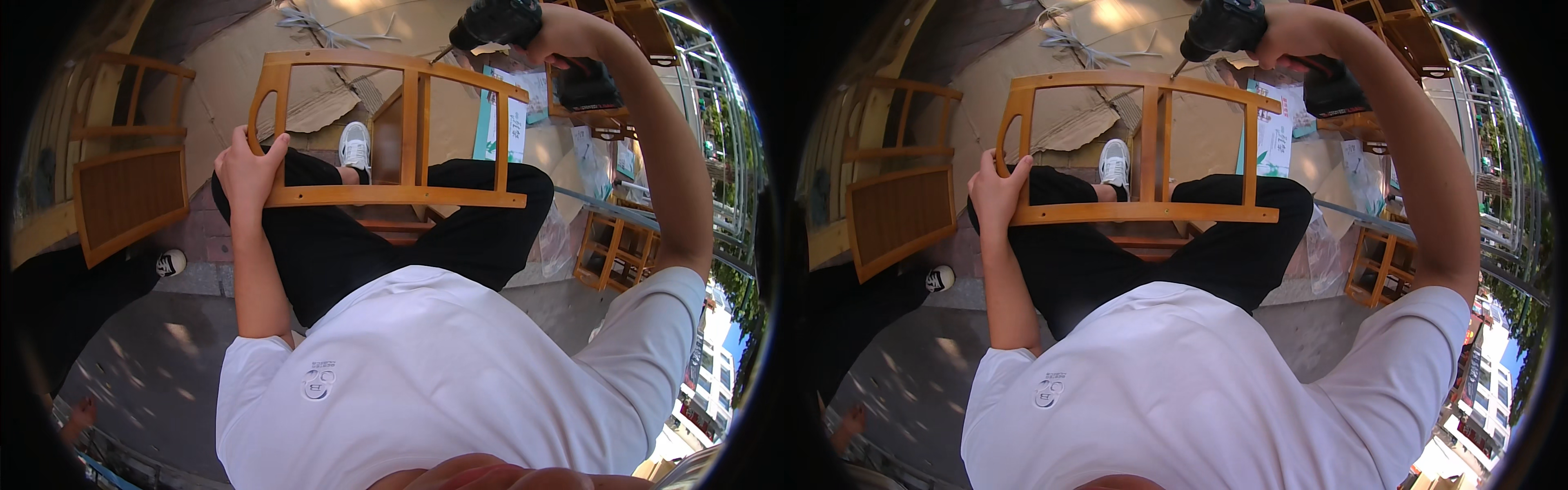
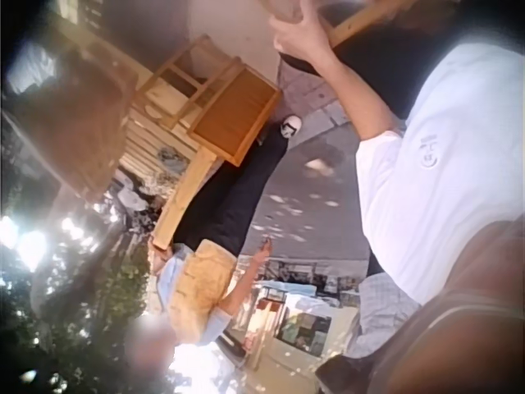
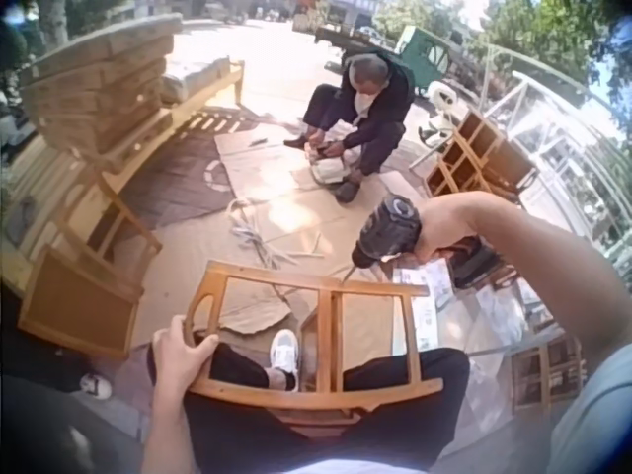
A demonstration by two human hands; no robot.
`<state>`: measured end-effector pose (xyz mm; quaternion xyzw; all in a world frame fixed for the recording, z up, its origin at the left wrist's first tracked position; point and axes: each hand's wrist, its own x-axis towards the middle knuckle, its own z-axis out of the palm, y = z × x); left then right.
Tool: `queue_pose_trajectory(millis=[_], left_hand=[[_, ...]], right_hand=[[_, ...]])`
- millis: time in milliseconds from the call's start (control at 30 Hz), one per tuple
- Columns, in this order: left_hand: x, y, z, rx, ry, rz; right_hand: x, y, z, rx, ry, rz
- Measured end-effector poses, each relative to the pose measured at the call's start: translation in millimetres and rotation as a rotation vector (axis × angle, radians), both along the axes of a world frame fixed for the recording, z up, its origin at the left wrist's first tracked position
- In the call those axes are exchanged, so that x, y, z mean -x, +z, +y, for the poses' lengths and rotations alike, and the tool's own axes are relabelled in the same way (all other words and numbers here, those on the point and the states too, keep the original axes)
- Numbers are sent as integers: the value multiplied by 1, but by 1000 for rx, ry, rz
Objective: The person assembles a wooden chair frame on the ground. They align wooden parts, insert screws, and use a cordless drill to fasten joints, repeating the process for multiple sections of the frame.
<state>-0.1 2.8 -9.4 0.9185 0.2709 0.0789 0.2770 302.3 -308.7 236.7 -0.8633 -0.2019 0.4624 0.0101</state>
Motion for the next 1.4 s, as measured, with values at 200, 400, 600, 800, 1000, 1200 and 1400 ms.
queue_pose_trajectory(millis=[200,400,600,800,1000,1200,1400], left_hand=[[-2,9,-1,36,-6,48],[-1,6,1,33,-7,17],[2,3,2,33,0,7],[0,1,2,77,37,46],[2,-13,17,191,67,34],[8,-24,21,382,-34,13],[-10,15,-12,189,101,227]], right_hand=[[6,0,6,27,44,-60],[2,-2,6,41,2,6],[-8,16,9,15,81,93],[38,90,-60,-368,-51,-345],[183,49,-302,-652,-586,-619],[382,-97,-443,-809,-1602,-599],[525,-381,-516,-538,-2343,-562]])
